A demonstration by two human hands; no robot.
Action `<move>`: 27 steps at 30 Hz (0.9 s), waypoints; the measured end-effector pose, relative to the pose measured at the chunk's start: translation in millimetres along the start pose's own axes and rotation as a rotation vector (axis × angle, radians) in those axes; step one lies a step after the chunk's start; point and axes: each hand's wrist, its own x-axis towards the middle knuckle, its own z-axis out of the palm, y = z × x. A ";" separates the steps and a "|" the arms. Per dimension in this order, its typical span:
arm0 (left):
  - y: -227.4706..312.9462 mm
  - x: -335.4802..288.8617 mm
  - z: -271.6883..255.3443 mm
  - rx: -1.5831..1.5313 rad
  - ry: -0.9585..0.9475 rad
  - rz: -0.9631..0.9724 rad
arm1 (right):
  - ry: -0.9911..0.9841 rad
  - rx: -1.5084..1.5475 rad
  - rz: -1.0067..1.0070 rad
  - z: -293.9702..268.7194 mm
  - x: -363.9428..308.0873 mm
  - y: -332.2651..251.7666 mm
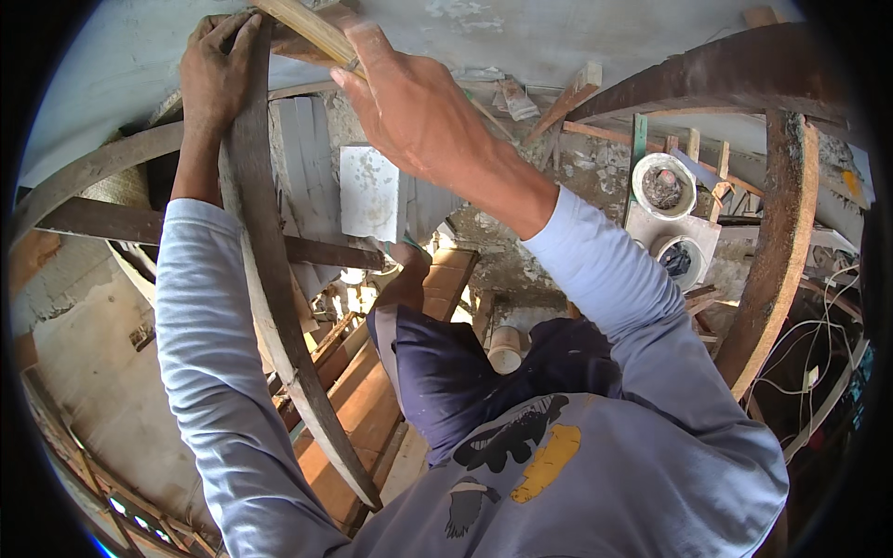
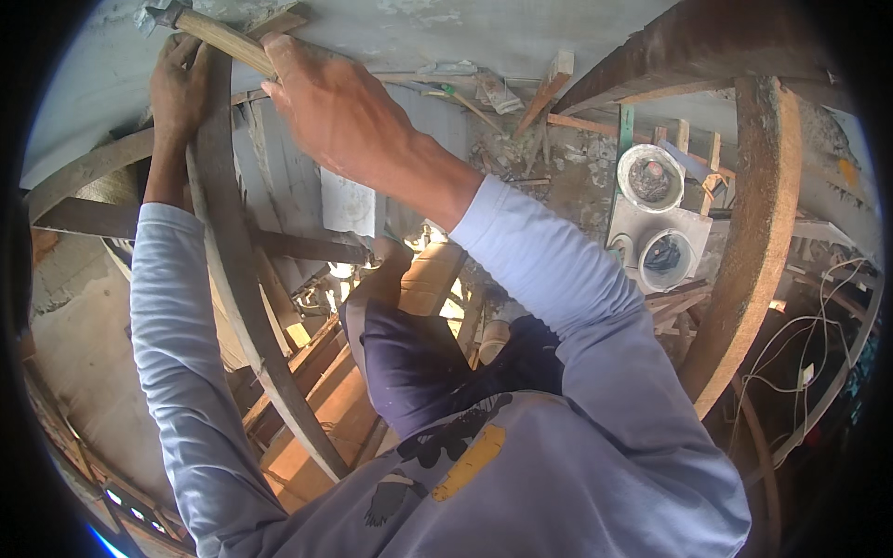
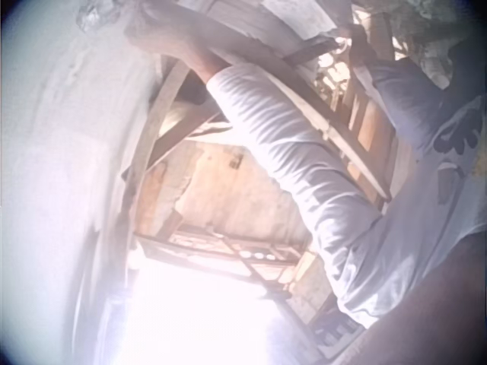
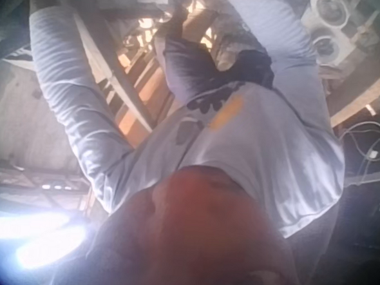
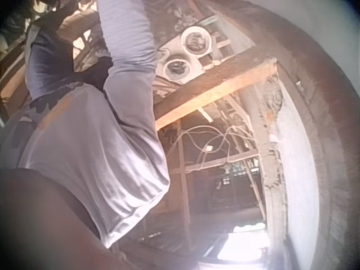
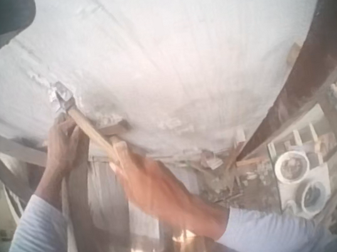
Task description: The person is assembling a wooden frame structure by hand. They position wooden planks, pick up nails from a bucket, and hammer them into place to join the pieces together.
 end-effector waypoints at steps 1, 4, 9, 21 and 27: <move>0.5 -1.2 1.1 -0.011 -0.003 -0.019 | 0.032 -0.003 -0.029 -0.6 -1.0 -1.5; 2.3 -0.7 0.7 -0.012 -0.010 -0.053 | -0.188 -0.003 0.183 -6.4 2.8 4.8; -0.5 -0.1 0.1 -0.032 -0.017 -0.047 | -0.012 0.008 0.030 -3.0 -1.3 4.7; -2.6 -2.2 2.9 0.007 -0.008 -0.081 | -0.212 0.056 0.198 -9.7 5.2 8.4; -6.3 -5.7 6.8 -0.187 0.191 -0.106 | 0.012 -0.024 -0.049 -4.5 2.7 1.2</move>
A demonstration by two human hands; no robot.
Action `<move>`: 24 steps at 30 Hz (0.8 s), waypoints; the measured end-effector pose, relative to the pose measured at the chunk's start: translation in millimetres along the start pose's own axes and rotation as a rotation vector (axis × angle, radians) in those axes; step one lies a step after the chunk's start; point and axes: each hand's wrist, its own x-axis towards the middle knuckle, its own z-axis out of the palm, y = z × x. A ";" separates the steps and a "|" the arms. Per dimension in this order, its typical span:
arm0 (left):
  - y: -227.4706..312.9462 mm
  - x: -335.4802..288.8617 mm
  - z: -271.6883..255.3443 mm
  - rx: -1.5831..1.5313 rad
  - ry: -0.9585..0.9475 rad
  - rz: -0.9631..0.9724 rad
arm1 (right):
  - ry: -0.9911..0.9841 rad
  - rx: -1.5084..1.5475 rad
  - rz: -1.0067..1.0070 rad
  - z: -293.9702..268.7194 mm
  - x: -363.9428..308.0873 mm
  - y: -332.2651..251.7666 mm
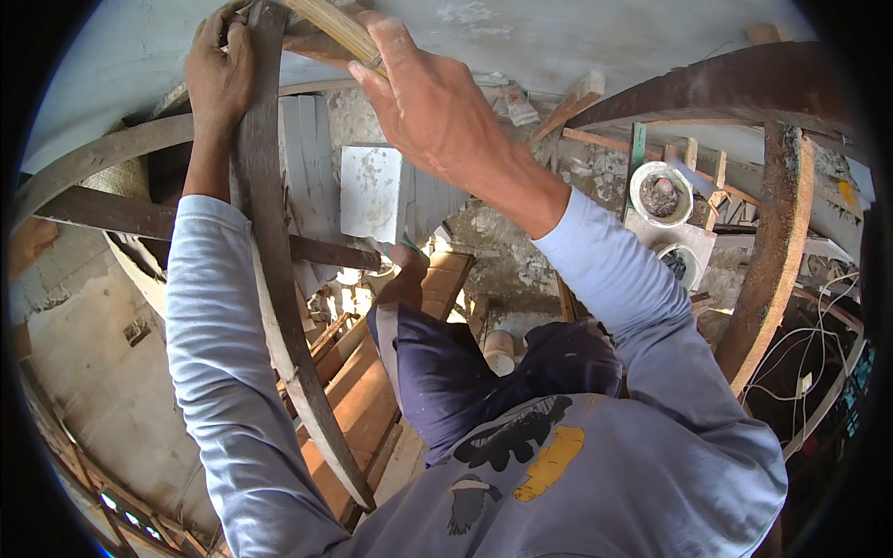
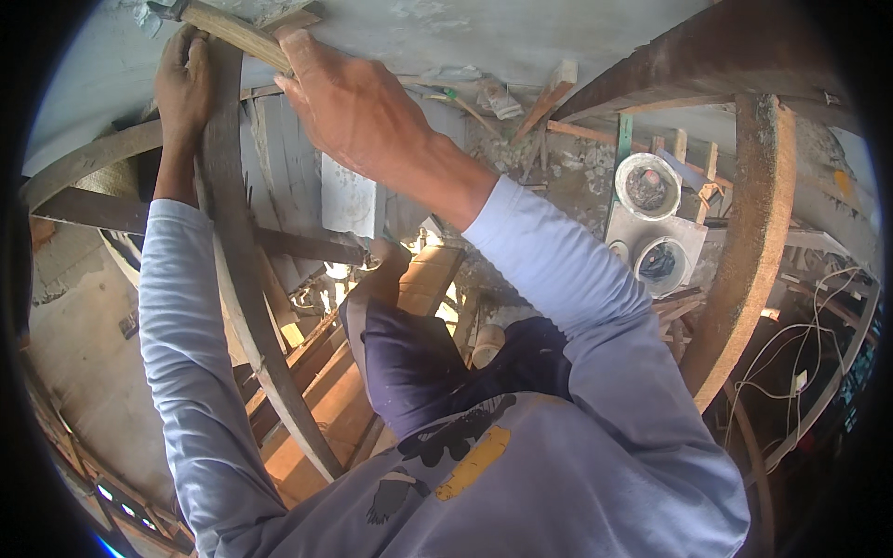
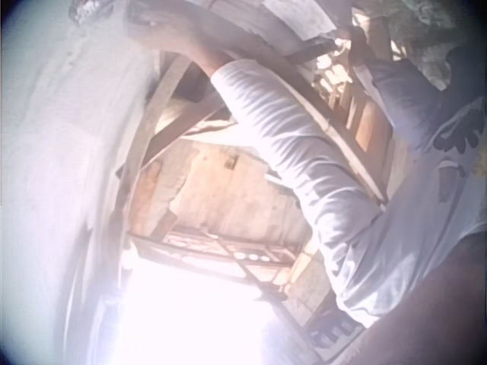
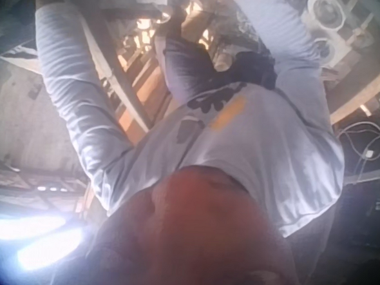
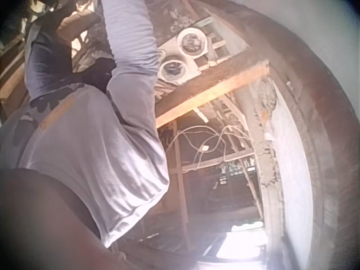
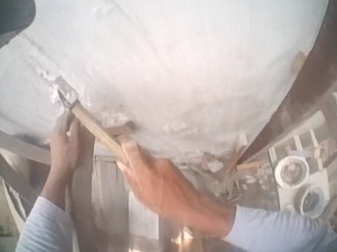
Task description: The person is assembling a wooden frame structure by hand. They position wooden planks, pick up nails from a bucket, and hammer them into place to join the pieces together.
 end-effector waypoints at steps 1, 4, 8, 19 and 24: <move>-2.4 -1.1 1.2 0.067 -0.014 -0.012 | 0.050 -0.014 -0.055 3.9 0.2 3.5; -9.2 -1.9 -2.2 0.146 -0.041 -0.010 | -0.189 -0.120 0.151 1.0 3.3 12.4; 5.2 -1.7 -3.4 0.079 -0.058 -0.040 | -0.034 -0.004 0.048 -8.8 10.5 -6.5; 4.6 -2.5 -2.0 -0.007 -0.062 -0.102 | 0.190 0.111 -0.127 -11.7 19.7 -24.1; 4.0 1.6 -1.8 -0.066 -0.069 -0.132 | -0.110 0.034 0.131 0.0 21.7 -0.5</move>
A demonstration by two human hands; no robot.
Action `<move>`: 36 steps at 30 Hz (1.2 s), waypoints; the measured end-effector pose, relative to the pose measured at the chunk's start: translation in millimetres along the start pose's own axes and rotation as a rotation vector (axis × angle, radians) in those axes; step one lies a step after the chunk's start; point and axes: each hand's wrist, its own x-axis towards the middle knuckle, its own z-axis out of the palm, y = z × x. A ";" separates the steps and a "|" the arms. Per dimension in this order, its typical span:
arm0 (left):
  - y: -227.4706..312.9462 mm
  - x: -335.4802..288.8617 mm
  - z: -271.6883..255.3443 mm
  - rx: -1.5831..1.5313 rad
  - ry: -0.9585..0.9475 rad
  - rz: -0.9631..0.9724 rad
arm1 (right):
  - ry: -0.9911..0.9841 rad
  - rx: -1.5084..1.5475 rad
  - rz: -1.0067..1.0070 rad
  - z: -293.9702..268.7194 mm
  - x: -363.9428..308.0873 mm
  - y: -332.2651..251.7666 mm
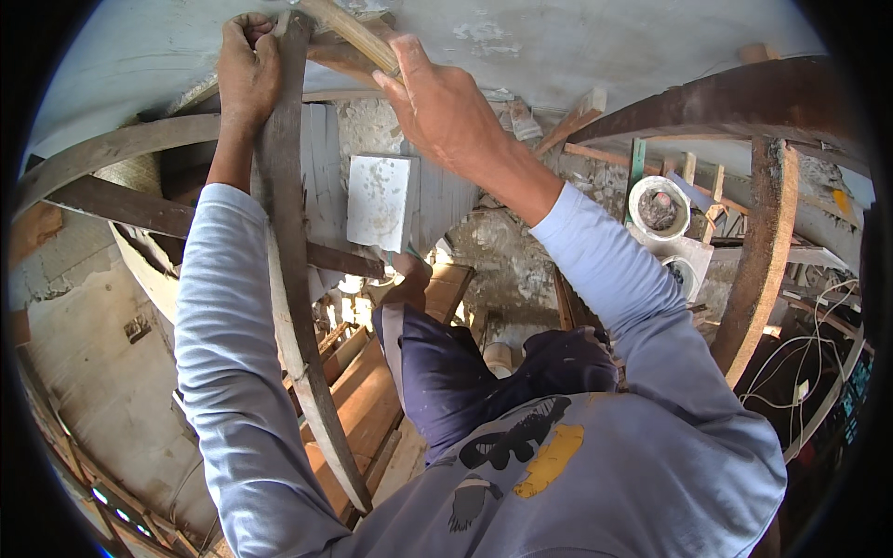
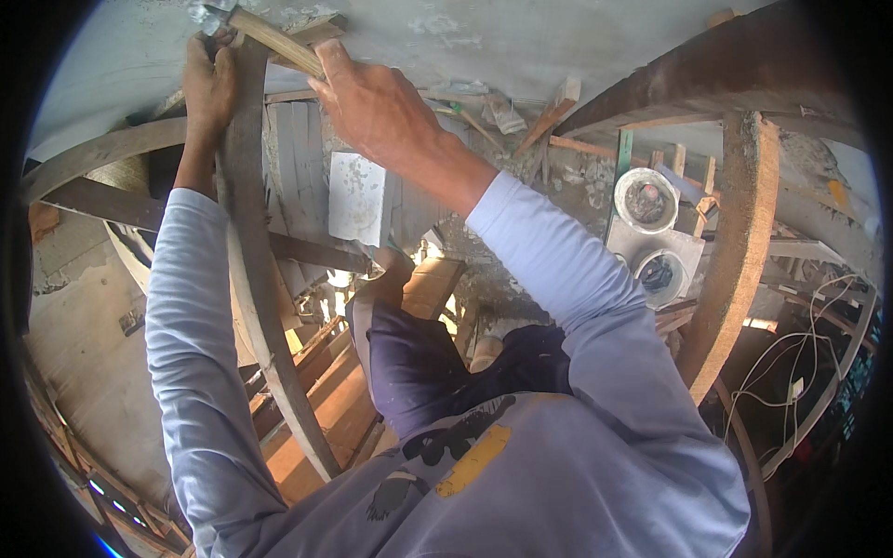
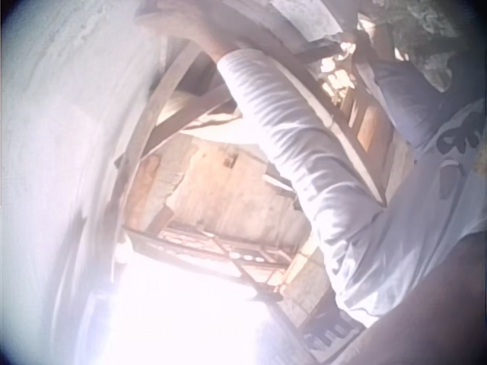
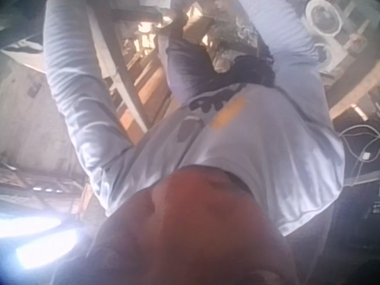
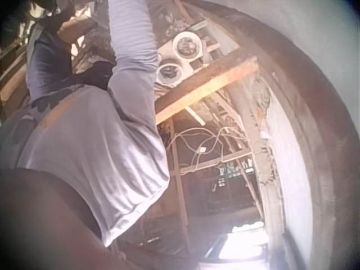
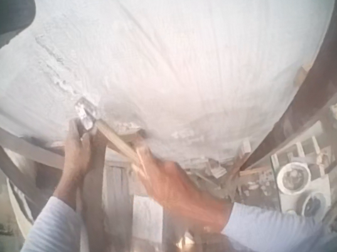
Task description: The person is assembling a wooden frame structure by hand. They position wooden planks, pick up nails from a bucket, and hammer them into place to join the pieces together.
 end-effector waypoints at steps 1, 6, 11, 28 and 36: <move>0.2 -1.3 0.7 0.006 -0.005 -0.009 | -0.096 -0.008 0.118 -0.5 -5.4 4.6; 4.6 -2.8 -1.1 0.007 -0.009 -0.035 | 0.132 0.017 -0.107 -7.5 -9.1 -23.5; 2.7 -2.1 0.6 0.003 -0.003 -0.024 | 0.180 0.005 -0.153 11.1 -6.7 -12.5; -2.3 2.8 1.9 -0.001 0.051 0.033 | -0.048 -0.076 0.037 3.2 -13.2 7.7; -2.7 0.9 4.5 -0.047 -0.004 -0.018 | 0.050 0.050 0.061 15.2 -8.3 21.2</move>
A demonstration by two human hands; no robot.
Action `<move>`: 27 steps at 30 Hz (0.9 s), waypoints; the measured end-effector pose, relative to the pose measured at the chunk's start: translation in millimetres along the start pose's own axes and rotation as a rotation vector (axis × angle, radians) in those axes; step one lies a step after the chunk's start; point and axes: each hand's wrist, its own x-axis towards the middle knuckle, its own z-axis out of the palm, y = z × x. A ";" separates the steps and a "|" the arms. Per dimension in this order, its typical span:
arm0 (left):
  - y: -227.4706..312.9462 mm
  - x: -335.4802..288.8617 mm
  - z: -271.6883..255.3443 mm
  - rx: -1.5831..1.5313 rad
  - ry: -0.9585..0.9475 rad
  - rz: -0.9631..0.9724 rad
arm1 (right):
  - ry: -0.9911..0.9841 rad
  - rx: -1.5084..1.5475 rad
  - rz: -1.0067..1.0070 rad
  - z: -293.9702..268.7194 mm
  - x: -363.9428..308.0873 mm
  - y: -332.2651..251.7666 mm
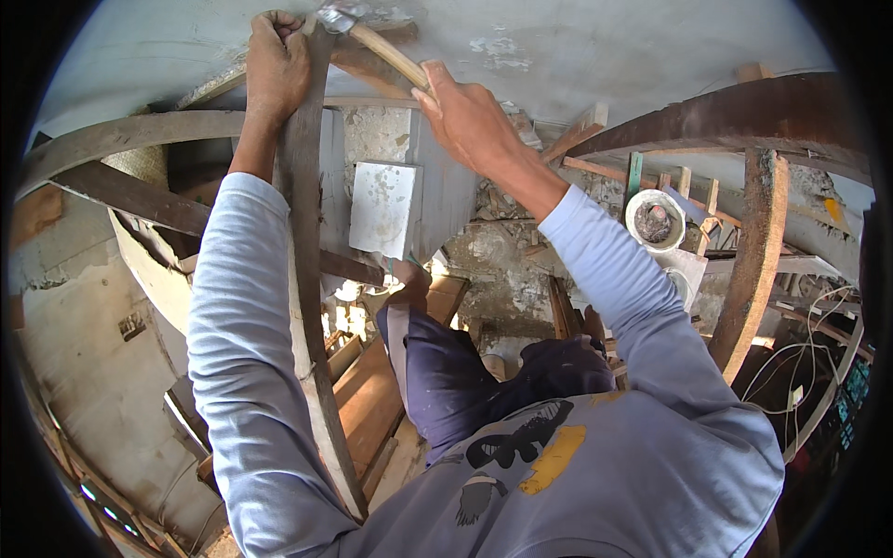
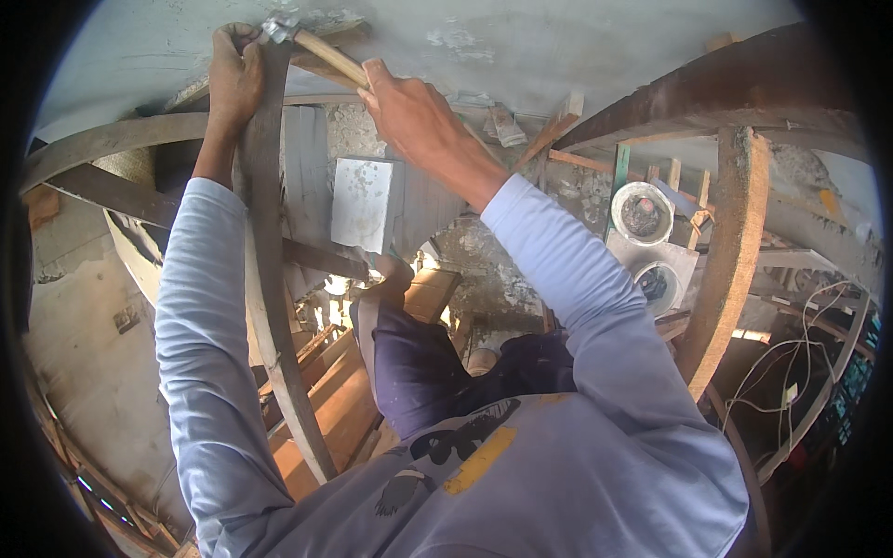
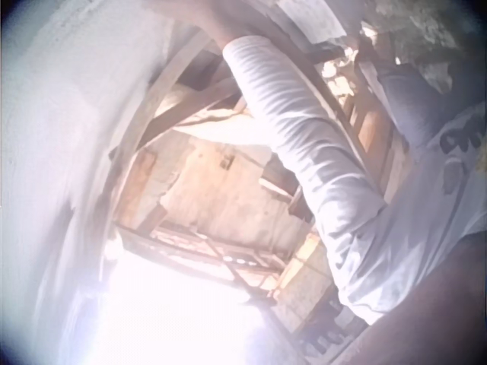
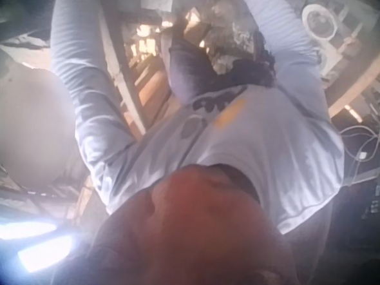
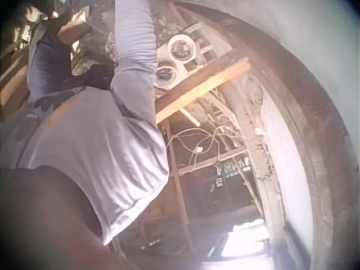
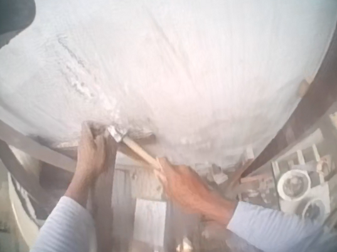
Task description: The person is assembling a wooden frame structure by hand. They position wooden planks, pick up nails from a bucket, and hammer them into place to join the pieces together.
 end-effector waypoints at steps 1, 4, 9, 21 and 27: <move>-3.2 -3.0 0.0 0.004 0.001 0.008 | -0.026 -0.021 -0.016 -0.6 0.1 2.1; 5.7 -4.2 -3.7 0.020 0.020 0.012 | 0.052 -0.078 -0.176 -10.9 -2.7 -18.1; 5.1 -0.6 -3.7 0.045 -0.018 0.002 | 0.182 -0.087 -0.323 -3.1 0.9 -36.0; -9.8 2.5 0.1 0.099 -0.032 0.019 | 0.166 -0.153 -0.300 2.7 -3.0 -4.4; 1.1 -4.2 -3.8 0.040 -0.008 -0.013 | 0.141 -0.075 -0.275 -7.4 -6.8 -27.0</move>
